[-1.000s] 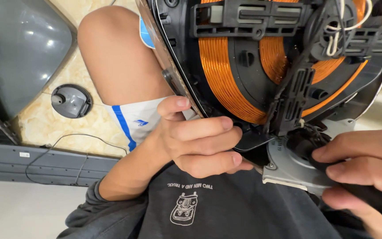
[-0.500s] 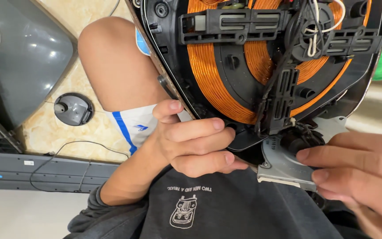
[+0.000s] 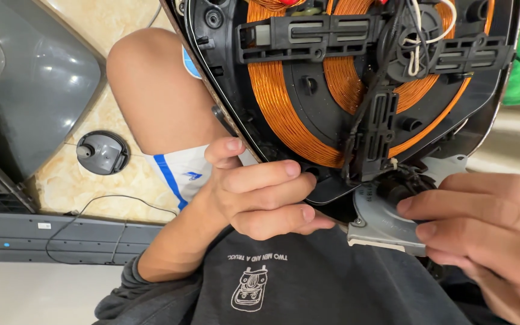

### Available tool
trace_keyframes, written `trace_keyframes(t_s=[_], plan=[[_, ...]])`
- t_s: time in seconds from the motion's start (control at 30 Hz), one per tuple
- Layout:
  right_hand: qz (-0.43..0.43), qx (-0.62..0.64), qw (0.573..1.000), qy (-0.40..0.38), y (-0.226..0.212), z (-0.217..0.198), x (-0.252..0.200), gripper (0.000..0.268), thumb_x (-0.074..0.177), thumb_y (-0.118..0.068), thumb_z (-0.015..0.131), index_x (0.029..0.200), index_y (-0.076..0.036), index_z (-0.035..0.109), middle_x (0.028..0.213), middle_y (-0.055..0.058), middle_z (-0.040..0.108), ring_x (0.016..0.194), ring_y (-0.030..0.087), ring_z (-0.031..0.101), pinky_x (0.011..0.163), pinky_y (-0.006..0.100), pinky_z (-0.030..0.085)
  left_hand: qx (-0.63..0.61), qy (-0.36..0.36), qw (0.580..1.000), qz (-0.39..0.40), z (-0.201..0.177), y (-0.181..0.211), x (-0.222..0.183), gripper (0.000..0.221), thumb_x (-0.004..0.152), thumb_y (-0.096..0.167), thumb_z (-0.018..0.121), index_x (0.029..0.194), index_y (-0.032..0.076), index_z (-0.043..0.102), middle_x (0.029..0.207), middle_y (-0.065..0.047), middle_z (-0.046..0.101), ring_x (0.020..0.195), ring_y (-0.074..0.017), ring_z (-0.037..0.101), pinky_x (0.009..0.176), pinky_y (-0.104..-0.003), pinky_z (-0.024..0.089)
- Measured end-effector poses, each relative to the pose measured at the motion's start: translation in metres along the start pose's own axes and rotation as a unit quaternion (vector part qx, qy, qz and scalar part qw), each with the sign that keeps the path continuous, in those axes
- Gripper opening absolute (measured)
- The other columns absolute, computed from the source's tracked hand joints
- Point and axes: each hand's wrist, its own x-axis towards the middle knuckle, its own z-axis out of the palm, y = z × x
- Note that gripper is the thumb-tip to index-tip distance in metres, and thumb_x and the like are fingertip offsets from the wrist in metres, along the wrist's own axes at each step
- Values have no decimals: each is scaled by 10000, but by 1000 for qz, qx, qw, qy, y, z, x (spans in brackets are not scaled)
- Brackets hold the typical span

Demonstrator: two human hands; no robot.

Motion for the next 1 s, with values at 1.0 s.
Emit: trace_keyframes(t_s=[1.0], plan=[[-68, -66, 994, 52, -38, -8, 31, 270, 802, -205, 864, 973, -4, 803, 1130, 277, 832, 1028, 365, 844, 919, 451, 709, 3, -6, 1000, 1, 3, 0, -1, 459, 1034, 524, 948, 1226, 298, 597, 1047, 156, 859, 1231, -105, 671, 1333, -474, 221]])
